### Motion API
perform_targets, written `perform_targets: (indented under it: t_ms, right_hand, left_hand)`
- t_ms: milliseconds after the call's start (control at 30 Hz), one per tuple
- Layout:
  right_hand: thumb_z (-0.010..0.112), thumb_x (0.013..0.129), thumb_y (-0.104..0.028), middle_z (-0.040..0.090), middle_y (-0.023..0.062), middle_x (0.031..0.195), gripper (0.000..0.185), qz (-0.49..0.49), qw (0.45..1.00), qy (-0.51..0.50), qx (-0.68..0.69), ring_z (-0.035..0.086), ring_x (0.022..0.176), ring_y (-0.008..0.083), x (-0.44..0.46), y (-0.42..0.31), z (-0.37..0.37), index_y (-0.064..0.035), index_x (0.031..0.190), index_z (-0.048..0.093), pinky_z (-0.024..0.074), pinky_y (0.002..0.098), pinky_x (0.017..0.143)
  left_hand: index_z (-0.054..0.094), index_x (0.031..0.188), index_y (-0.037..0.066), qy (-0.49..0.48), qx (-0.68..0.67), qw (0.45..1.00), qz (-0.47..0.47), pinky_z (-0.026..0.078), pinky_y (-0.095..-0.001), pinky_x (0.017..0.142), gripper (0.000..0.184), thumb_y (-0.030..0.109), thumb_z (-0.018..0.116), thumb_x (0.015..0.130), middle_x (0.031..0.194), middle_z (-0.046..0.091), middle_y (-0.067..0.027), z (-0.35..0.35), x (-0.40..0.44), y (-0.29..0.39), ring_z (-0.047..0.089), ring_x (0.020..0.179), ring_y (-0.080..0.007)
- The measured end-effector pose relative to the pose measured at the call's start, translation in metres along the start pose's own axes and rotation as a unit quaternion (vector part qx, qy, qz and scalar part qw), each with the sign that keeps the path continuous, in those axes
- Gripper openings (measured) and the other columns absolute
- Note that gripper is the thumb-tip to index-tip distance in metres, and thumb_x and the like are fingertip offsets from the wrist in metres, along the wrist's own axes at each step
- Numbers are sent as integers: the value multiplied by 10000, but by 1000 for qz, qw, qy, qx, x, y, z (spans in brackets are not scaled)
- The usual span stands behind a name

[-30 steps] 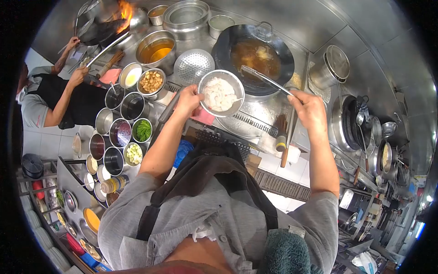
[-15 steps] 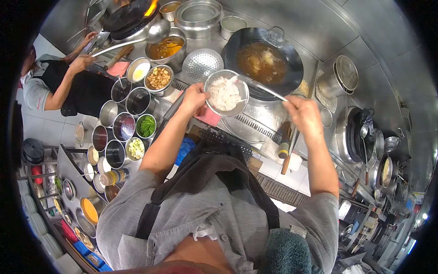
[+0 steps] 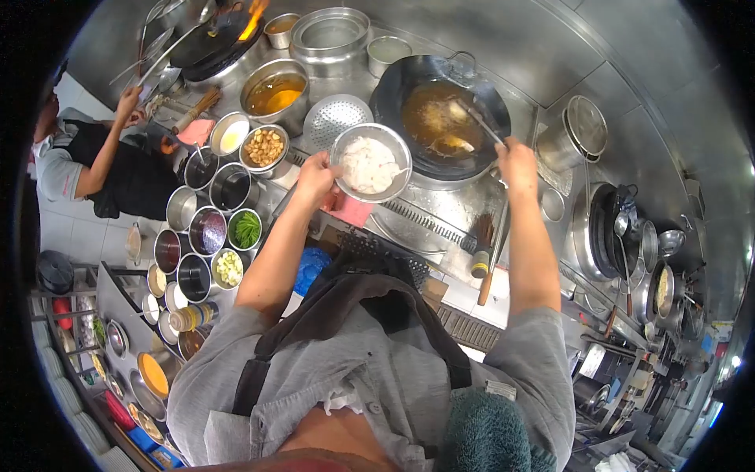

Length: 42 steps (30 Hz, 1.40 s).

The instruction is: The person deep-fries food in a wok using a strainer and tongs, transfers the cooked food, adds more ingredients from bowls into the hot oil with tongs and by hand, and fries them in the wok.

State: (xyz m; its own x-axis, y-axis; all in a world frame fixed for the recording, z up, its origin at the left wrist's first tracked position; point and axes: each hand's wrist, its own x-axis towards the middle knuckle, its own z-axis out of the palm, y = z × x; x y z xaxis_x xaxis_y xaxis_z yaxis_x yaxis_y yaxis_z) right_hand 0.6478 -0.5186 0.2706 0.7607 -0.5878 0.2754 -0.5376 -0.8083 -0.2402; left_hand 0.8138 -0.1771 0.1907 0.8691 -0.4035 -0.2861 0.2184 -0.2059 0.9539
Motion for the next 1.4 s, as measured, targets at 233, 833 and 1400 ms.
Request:
perform_targets:
  t_ms: [233,833,1400]
  right_hand:
    - [659,802,-207,647,210,917,285,-163,975,-122,95,628,834,370,-82,-61,-75,-7,1003,632,492,412,739]
    - [660,803,-151,645,173,722,197,-76,988,-87,102,625,614,252,-60,-54,-96,-21,950,681,468,313,614]
    - [656,786,-133,660,187,841,184,-225,966,-93,89,647,755,339,-58,-77,-66,2,911,668,503,387,680]
  left_hand:
    - [476,662,15,0,-1,999,44,394,-301,377,135,26,595,725,540,520,-72,-1,-9,2,518,421,-145]
    - [505,676,-19,-21,41,999,5,468,-304,410,108,14,605,703,613,572,-102,15,-3,5,578,459,-168]
    - [479,687,15,6,69,997,-23,427,-324,395,135,59,601,723,575,565,-109,-1,-1,2,583,466,-170]
